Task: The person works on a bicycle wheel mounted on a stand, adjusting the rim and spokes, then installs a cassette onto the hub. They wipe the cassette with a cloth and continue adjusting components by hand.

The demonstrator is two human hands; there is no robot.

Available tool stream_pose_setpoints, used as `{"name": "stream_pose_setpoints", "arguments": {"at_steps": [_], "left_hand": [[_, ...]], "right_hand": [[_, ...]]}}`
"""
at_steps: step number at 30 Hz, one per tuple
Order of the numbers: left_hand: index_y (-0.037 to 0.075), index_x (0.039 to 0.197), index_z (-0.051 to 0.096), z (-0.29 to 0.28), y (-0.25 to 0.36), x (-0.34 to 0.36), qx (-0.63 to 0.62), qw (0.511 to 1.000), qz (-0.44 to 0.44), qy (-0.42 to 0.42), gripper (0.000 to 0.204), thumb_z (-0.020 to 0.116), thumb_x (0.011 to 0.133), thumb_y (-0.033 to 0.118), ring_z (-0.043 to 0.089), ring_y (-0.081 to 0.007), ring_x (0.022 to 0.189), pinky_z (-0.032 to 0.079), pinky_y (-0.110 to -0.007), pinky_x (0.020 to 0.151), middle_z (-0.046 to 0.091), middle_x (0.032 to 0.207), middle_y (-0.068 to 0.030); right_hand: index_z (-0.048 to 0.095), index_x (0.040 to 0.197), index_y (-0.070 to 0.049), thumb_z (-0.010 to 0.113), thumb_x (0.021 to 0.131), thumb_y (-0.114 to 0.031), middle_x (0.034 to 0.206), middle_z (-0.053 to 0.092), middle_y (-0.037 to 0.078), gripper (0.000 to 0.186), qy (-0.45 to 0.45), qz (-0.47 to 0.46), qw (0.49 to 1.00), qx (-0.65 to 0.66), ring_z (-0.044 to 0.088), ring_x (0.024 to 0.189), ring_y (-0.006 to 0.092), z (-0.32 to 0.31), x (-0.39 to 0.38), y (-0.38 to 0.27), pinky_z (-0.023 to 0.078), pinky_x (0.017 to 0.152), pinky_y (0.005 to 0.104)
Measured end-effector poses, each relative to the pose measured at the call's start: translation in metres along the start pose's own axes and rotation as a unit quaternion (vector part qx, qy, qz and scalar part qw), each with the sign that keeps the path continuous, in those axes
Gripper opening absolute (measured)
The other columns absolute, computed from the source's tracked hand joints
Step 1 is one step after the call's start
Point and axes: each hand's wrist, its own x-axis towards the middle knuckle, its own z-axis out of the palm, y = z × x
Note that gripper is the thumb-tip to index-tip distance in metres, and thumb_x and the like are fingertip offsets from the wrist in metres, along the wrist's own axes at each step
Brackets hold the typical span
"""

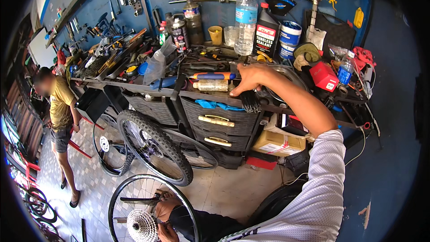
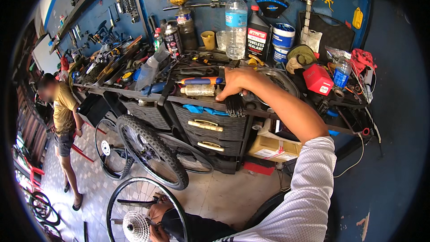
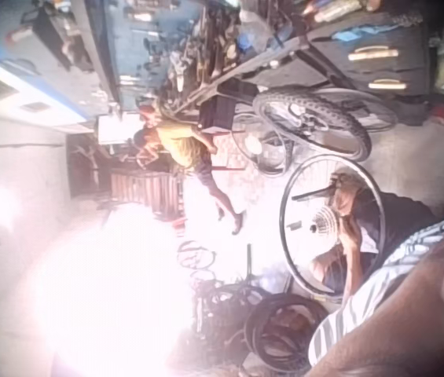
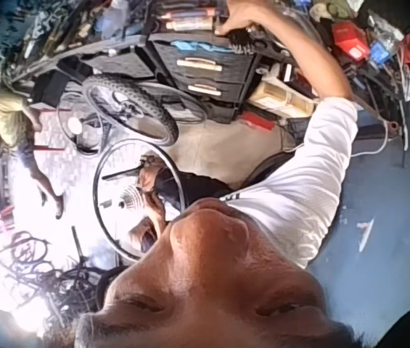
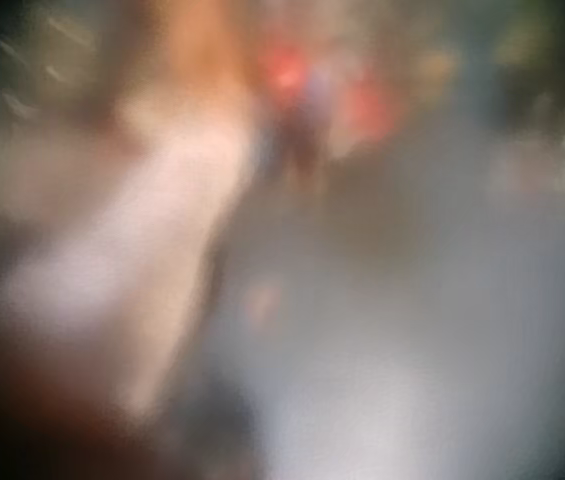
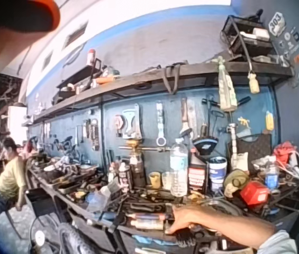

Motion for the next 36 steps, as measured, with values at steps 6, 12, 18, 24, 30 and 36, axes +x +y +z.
{"name": "stream_pose_setpoints", "arguments": {"at_steps": [6,12,18,24,30,36], "left_hand": [[-0.003,0.099,0.064,0.004,-0.004,0.007,-0.003,1.000,0.008,0.011,0.012,0.057,0.096,0.007,0.060,-0.0403,0.071,0.050,-0.047,0.068,0.064,0.082,-0.0223],[-0.003,0.099,0.063,0.002,0.001,0.008,-0.017,1.000,-0.005,0.009,0.013,0.056,0.097,0.007,0.061,-0.0417,0.073,0.051,-0.048,0.068,0.064,0.084,-0.0243],[-0.003,0.100,0.064,0.004,-0.009,0.006,-0.029,0.999,-0.041,-0.006,0.015,0.056,0.098,0.009,0.063,-0.0394,0.073,0.052,-0.047,0.067,0.066,0.085,-0.0236],[-0.003,0.102,0.066,0.006,-0.012,0.006,-0.020,0.999,-0.025,0.004,0.017,0.056,0.099,0.010,0.064,-0.0377,0.074,0.052,-0.046,0.067,0.068,0.086,-0.0225],[-0.003,0.098,0.065,0.000,-0.006,0.008,-0.027,0.999,-0.023,0.006,0.014,0.058,0.097,0.009,0.062,-0.0406,0.076,0.051,-0.048,0.070,0.066,0.086,-0.0235],[-0.003,0.097,0.064,0.000,-0.002,0.010,-0.013,0.999,-0.035,-0.005,0.014,0.057,0.096,0.009,0.060,-0.0449,0.078,0.049,-0.050,0.074,0.064,0.087,-0.0259]], "right_hand": [[0.019,0.152,0.017,0.070,0.072,-0.042,0.088,0.072,0.016,0.112,-0.018,0.018,1.000,-0.008,0.068,0.060,0.0227,-0.001,0.013,0.007,0.054,0.055,0.0332],[0.035,0.140,0.018,0.071,0.073,-0.034,0.089,0.069,0.023,0.092,0.045,0.025,0.993,0.102,0.068,0.061,0.0271,0.009,0.007,0.027,0.052,0.052,0.0392],[0.044,0.134,0.014,0.069,0.077,-0.031,0.096,0.071,0.026,0.077,0.061,0.017,0.995,0.083,0.069,0.060,0.0305,0.014,0.011,0.041,0.055,0.057,0.0417],[0.060,0.124,0.005,0.068,0.083,-0.034,0.096,0.072,0.025,0.058,0.007,0.044,0.999,-0.005,0.072,0.073,0.0337,0.005,-0.017,0.015,0.058,0.069,0.0430],[0.064,0.134,-0.008,0.069,0.082,-0.058,0.126,0.068,0.020,0.071,-0.034,0.013,0.991,-0.128,0.064,0.118,0.0365,-0.009,-0.028,0.005,0.051,0.098,0.0450],[0.072,0.119,-0.010,0.070,0.088,-0.044,0.114,0.073,0.014,0.046,0.226,-0.026,0.973,-0.026,0.070,0.108,0.0308,-0.049,0.016,0.053,0.054,0.092,0.0434]]}}
